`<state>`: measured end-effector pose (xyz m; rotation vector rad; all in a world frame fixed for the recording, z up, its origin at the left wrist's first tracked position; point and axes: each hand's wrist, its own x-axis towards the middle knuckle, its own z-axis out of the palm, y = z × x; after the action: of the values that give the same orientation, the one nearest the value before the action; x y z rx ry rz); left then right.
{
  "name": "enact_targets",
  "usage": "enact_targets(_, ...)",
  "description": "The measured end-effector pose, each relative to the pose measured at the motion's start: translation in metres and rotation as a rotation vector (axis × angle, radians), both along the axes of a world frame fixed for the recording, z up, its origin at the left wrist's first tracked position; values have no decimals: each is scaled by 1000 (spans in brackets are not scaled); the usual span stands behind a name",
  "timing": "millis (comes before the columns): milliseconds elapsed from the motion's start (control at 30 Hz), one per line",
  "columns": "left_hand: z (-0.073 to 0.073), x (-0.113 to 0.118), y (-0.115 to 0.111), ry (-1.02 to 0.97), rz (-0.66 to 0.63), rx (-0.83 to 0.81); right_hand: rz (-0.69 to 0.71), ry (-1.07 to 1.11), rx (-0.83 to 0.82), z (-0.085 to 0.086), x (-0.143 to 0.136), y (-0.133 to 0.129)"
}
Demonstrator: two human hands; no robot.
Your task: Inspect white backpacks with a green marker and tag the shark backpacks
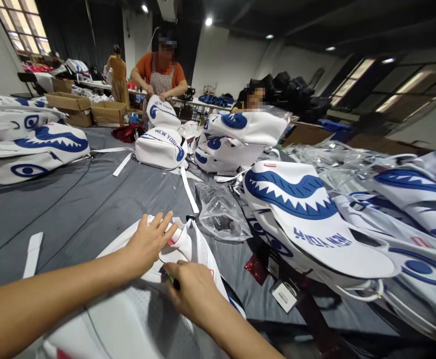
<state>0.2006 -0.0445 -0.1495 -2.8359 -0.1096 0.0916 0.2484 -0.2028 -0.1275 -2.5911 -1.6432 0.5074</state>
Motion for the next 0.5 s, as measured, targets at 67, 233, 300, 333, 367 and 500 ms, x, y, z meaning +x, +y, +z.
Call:
enact_targets(67, 12, -1, 5, 101, -37, -24, -45, 1, 1, -1, 1, -4)
enact_targets(233, 40, -17, 11, 211, 137, -86, -112, 70, 135, -5, -7, -14)
enact_targets(300, 40, -25, 9, 173, 184, -91, -141, 147, 216, -9, -11, -13)
enact_targets(333, 38, -28, 7, 151, 189, -80, -152, 212, 267, -11, -11, -10)
enact_targets(367, 35, -29, 6, 132, 193, -63, -155, 295, 316, -14, -11, -7)
enact_targets(500, 22, -25, 2, 104, 235, 8, -169, 574, 405, -25, -6, 5)
